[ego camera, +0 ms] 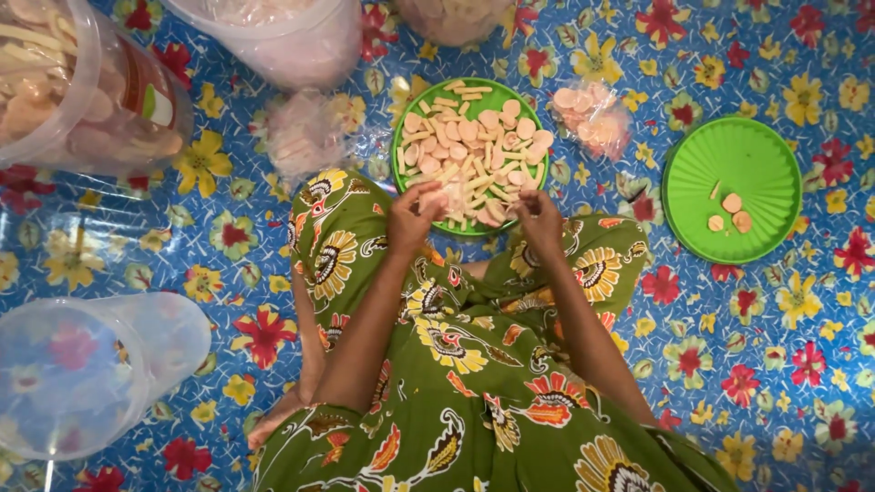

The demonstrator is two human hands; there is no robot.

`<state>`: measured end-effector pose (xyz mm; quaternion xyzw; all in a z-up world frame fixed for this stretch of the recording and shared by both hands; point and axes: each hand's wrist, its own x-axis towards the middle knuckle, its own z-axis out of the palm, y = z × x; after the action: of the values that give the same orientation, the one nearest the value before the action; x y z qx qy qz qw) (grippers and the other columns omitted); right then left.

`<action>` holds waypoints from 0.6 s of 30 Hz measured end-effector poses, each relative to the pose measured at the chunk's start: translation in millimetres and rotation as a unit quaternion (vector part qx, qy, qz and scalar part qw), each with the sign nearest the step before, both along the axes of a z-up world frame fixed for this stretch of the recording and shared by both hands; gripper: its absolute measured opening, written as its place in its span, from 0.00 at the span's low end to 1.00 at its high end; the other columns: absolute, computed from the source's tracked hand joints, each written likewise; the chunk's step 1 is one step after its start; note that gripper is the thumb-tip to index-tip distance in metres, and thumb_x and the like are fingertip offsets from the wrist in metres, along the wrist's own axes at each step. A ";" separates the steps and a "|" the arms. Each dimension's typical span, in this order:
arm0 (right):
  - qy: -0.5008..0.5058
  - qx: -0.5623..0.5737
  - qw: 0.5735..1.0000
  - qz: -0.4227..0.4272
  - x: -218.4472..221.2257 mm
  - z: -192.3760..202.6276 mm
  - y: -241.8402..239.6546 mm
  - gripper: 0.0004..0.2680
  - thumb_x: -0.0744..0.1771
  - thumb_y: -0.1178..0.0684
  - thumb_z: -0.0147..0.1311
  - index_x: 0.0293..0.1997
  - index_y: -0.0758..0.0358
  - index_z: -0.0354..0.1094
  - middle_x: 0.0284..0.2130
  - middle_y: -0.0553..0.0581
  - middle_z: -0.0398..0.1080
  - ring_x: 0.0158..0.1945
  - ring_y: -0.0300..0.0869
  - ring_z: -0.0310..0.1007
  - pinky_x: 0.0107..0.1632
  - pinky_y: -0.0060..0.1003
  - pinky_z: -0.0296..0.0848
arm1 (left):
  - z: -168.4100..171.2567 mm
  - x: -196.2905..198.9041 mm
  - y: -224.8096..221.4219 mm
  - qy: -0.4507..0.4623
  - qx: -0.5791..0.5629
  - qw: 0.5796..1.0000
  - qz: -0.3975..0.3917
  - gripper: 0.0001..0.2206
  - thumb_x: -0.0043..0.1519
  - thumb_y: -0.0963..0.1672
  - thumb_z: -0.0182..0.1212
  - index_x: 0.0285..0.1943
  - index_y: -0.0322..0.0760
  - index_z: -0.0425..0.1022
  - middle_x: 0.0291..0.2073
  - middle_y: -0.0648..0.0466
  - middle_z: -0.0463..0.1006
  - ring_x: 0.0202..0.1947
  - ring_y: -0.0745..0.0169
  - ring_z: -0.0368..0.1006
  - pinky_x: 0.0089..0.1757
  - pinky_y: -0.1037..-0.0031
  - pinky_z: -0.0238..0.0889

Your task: Peeling or scraping individual food slices using fingers while sitting on the floor.

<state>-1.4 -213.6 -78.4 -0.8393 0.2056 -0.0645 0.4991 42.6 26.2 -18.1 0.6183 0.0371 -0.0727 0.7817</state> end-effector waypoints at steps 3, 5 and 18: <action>0.042 -0.091 0.995 0.015 10.5 4.5 -12.2 0.06 0.62 0.55 0.56 0.40 0.51 0.70 0.30 0.51 0.73 0.33 0.42 0.72 0.38 0.36 0.69 | 6.6 -1.7 2.0 -0.003 0.001 1.000 -0.006 0.13 0.53 0.36 0.61 0.47 0.34 0.75 0.32 0.46 0.75 0.25 0.60 0.75 0.28 0.77 0.74; 0.030 -0.123 0.992 0.027 22.1 -13.9 -25.2 0.05 0.63 0.54 0.56 0.40 0.51 0.70 0.31 0.51 0.72 0.33 0.42 0.72 0.38 0.37 0.70 | 1.2 -0.8 1.6 -0.007 -0.002 1.000 -0.003 0.13 0.53 0.36 0.62 0.47 0.34 0.75 0.32 0.45 0.75 0.25 0.60 0.75 0.28 0.76 0.74; 0.057 -0.301 0.947 0.101 54.4 -26.6 -20.0 0.08 0.63 0.49 0.51 0.45 0.53 0.65 0.40 0.57 0.61 0.43 0.58 0.68 0.43 0.53 0.71 | -9.1 2.6 1.0 0.017 -0.006 1.000 -0.008 0.14 0.51 0.36 0.63 0.47 0.36 0.75 0.31 0.43 0.76 0.26 0.61 0.75 0.28 0.77 0.74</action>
<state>53.0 -233.6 -105.0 -0.9690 0.1192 -0.0245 0.2150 45.2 27.2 -27.2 0.6122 0.0451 -0.0898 0.7843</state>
